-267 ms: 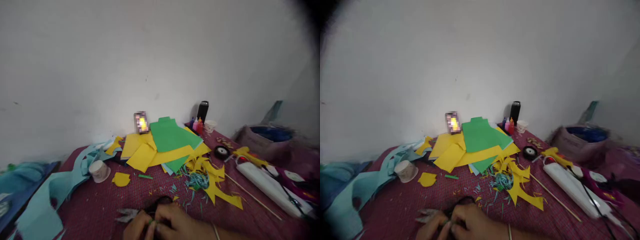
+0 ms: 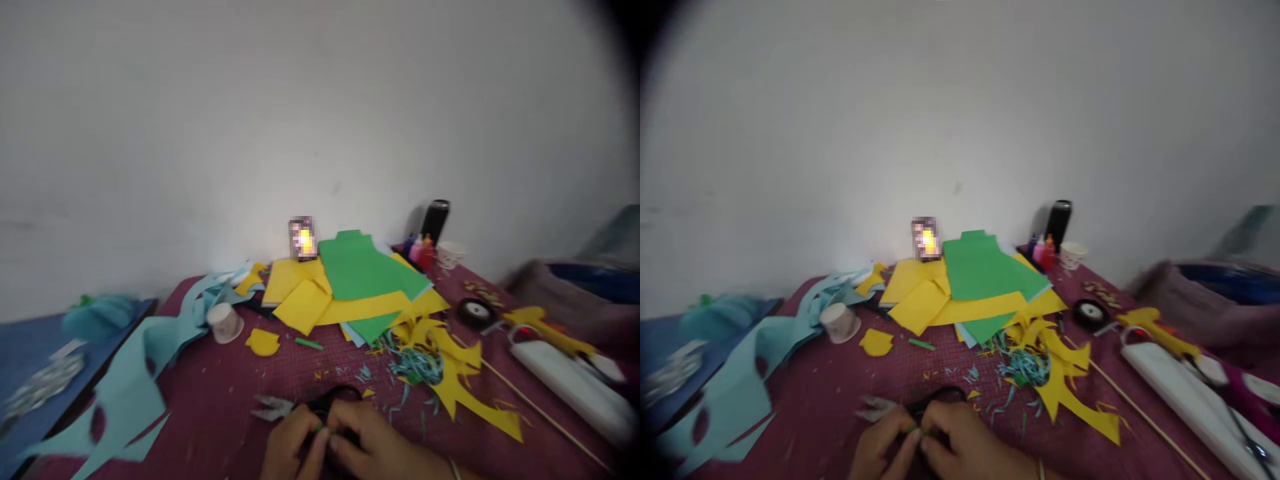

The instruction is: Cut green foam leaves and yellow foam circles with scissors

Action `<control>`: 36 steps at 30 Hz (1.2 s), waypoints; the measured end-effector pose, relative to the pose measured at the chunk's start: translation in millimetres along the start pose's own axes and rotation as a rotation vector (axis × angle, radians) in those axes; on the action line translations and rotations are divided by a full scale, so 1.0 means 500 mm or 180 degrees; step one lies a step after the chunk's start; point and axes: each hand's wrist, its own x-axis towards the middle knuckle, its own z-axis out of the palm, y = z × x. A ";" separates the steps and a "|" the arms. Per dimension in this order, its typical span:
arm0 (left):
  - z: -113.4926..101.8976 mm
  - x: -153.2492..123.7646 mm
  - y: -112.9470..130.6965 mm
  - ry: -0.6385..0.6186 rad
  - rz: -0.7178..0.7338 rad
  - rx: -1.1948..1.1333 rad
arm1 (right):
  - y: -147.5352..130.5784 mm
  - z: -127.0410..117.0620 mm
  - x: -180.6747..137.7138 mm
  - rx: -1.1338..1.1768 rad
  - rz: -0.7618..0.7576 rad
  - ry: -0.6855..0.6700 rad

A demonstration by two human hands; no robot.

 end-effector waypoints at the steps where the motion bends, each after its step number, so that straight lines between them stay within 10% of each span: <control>1: -0.004 0.002 0.007 0.0020 -0.0043 -0.0035 | 0.002 0.000 0.000 -0.0015 -0.0013 0.0008; 36: -0.010 0.008 0.037 0.0028 -0.0357 -0.0311 | 0.033 0.007 -0.001 0.0041 -0.0158 -0.0186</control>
